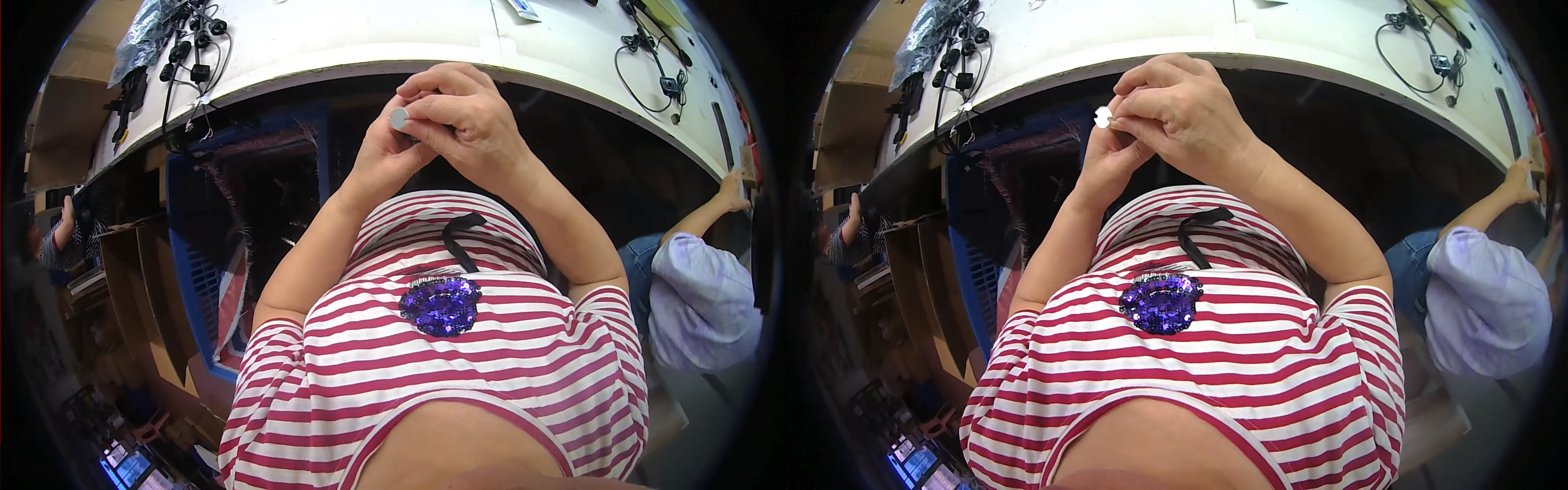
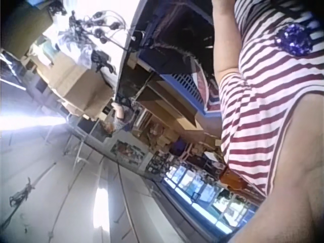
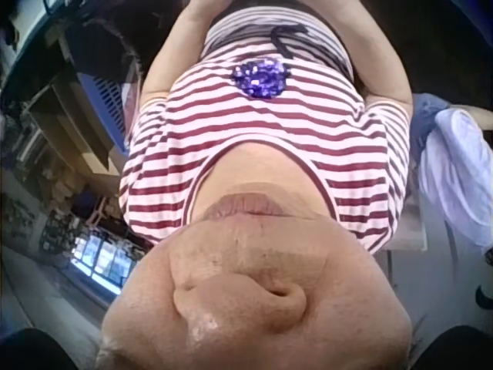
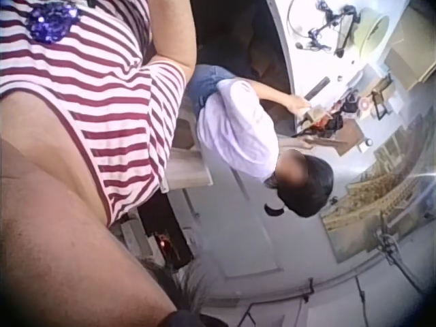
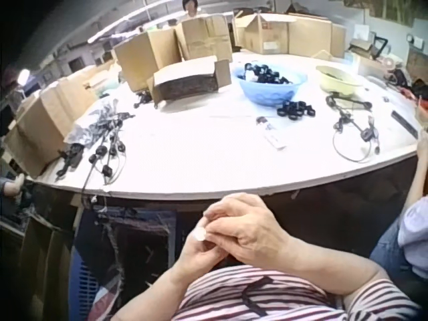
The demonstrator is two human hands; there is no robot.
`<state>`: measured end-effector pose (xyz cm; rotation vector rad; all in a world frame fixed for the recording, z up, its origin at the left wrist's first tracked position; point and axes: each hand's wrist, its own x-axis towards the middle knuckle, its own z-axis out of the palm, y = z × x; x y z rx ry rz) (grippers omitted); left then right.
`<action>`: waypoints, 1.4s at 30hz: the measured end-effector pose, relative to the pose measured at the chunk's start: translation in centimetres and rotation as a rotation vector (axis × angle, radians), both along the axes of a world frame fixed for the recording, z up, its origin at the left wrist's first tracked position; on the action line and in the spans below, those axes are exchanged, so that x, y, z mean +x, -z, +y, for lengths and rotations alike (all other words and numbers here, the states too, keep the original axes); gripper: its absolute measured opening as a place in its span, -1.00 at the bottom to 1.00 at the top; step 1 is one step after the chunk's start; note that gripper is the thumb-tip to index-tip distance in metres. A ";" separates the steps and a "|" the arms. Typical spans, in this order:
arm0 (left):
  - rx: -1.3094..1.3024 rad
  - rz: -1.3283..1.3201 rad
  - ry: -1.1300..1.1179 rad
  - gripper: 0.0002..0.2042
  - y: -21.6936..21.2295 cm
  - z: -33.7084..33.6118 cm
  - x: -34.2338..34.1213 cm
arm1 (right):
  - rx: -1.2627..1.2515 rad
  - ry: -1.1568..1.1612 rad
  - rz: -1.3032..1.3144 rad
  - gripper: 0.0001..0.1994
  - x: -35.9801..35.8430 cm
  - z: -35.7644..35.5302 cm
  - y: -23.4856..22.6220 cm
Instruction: The person assembles small electronic devices at a workbench. They pick up a black cylindrical component, apply glue from a tube to a small metal ring, and insert the ring into the component. They then attach a black cable to the device and place the finished unit on the table. This process is repeated for multiple units.
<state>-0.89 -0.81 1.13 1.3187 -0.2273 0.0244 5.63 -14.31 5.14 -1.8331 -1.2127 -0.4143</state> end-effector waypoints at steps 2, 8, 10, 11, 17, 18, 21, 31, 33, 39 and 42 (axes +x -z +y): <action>0.030 -0.016 -0.003 -0.68 1.0 -0.3 -0.1 | 0.138 -0.046 0.196 -0.93 -0.2 0.0 0.7; -0.007 0.053 0.070 -0.69 2.3 -0.5 -0.2 | 0.335 -0.097 0.310 -0.92 -0.2 0.3 0.6; -0.040 0.066 0.085 -0.68 3.1 -0.5 -0.3 | 0.382 -0.093 0.453 -0.89 -0.5 1.0 0.7; -0.042 0.064 0.080 -0.68 3.5 -0.8 -0.3 | 0.405 -0.092 0.527 -0.87 -0.6 1.2 0.9; 0.168 0.124 0.071 -0.50 5.2 0.5 -0.9 | 0.012 -0.078 0.632 -0.91 -0.3 1.3 1.8; 0.241 0.110 0.004 -0.48 5.5 1.3 -1.0 | 0.002 -0.072 0.561 -0.92 -0.2 1.3 2.1; 0.134 0.179 -0.187 -0.49 3.5 3.7 -2.1 | -0.130 0.025 0.346 -0.88 0.2 0.9 1.7; 0.366 0.178 -0.377 -0.86 0.1 4.2 -1.4 | -0.196 -0.041 0.581 -0.87 -0.1 0.7 2.5; 0.350 0.216 -0.345 -0.86 0.0 4.0 -1.2 | -0.179 -0.048 0.686 -0.85 0.1 0.3 2.6; 0.449 0.288 -0.295 -0.86 0.3 3.6 -0.5 | -0.262 -0.063 0.875 -0.79 1.1 -0.7 1.9; 0.468 0.313 -0.275 -0.86 0.1 3.3 -0.5 | -0.324 -0.080 0.913 -0.78 1.6 -1.1 2.0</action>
